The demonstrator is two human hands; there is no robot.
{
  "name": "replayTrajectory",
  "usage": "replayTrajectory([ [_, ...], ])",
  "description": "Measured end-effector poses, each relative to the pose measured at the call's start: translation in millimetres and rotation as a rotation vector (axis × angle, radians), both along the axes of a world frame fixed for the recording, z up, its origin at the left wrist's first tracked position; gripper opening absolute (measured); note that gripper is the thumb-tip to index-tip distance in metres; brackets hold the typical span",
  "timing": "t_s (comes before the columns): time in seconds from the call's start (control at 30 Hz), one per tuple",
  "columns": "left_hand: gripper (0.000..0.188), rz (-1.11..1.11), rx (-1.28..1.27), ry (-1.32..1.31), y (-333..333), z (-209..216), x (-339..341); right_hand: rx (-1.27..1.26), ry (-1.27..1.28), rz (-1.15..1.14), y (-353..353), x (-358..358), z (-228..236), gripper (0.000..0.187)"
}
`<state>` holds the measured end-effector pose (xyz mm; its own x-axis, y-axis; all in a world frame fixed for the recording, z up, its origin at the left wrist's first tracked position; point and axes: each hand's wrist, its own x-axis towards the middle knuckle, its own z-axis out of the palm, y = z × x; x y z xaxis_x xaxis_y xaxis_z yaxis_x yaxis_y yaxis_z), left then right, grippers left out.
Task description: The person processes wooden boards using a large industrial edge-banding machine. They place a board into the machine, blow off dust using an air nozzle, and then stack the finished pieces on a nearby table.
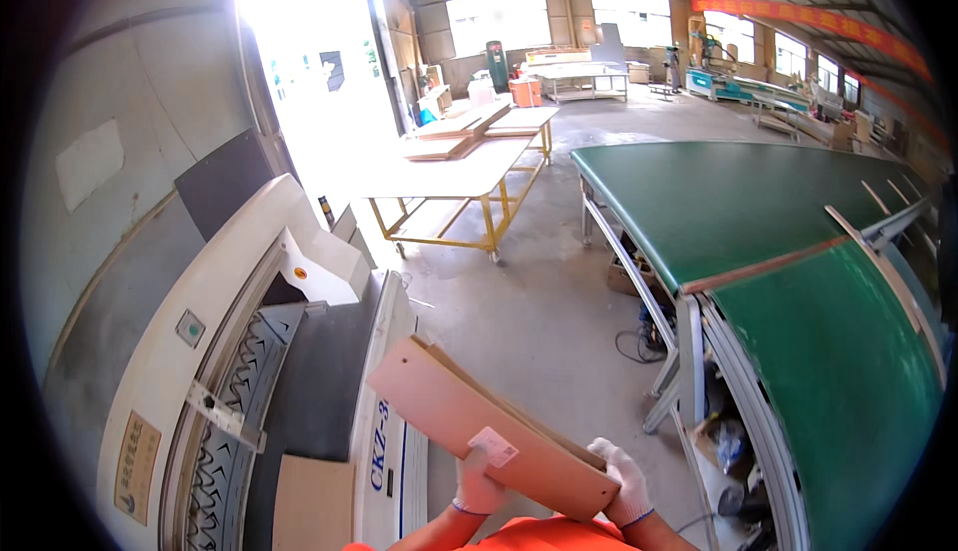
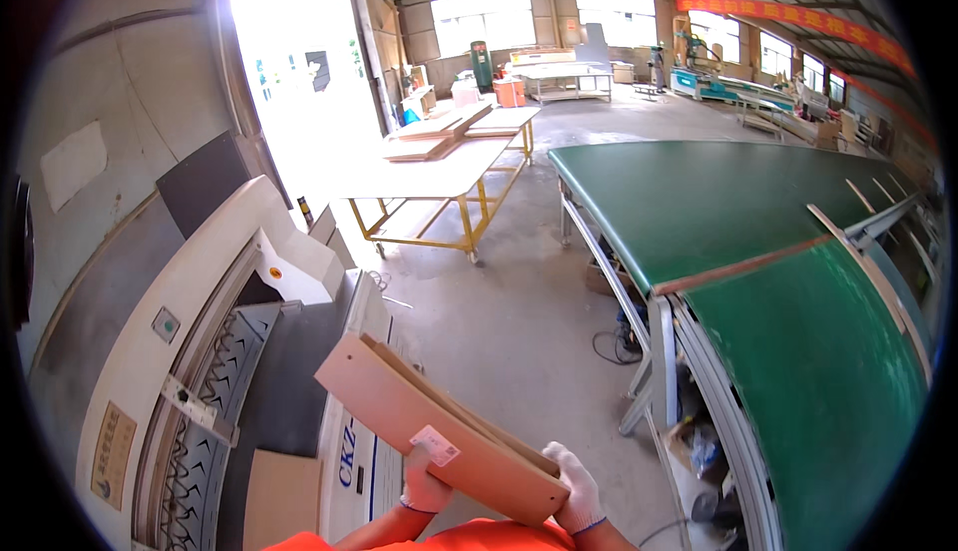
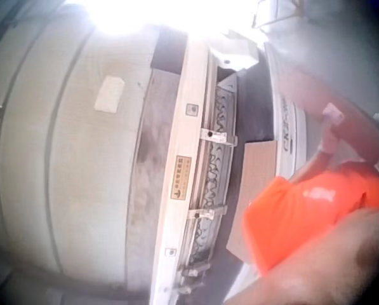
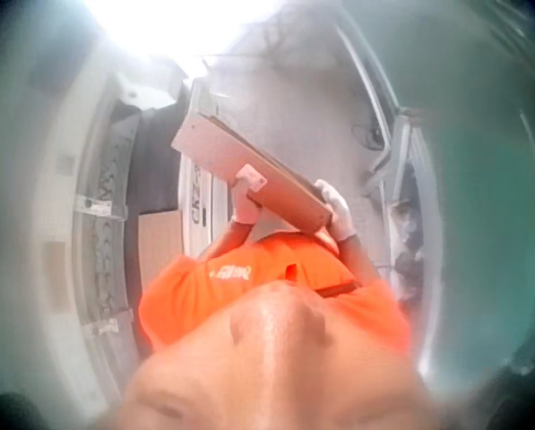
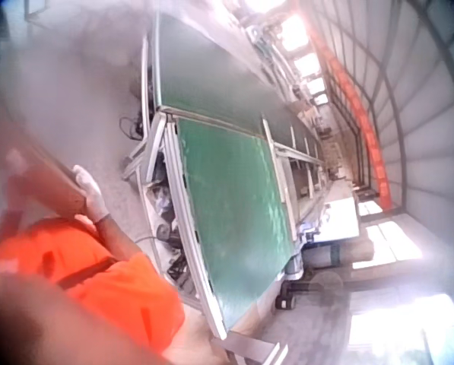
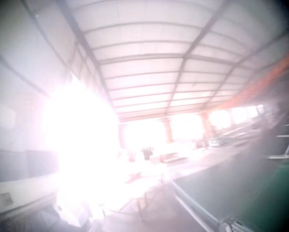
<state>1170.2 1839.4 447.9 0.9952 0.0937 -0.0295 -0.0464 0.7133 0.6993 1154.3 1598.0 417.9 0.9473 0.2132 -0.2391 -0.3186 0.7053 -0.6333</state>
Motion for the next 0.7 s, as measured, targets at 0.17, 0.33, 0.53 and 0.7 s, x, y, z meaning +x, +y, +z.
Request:
replayTrajectory([
  [0.17, 0.044, 0.219, -0.004, -0.022, 35, 26, 111, -0.629, -0.321, 0.655, 9, 197, 63, 0.067],
  [0.33, 0.062, 0.355, -0.048, -0.009, 77, -2, 221, -0.583, -0.604, 1.183, 115, 364, 70, 0.093],
  [0.53, 0.071, 0.347, -0.160, -0.017, 142, -8, 393, -0.559, -0.419, 1.227, 204, 536, 72, 0.104],
  [0.7, 0.068, 0.258, -0.333, -0.032, 199, -23, 555, -0.693, -0.425, 1.017, 247, 655, 64, 0.101],
])
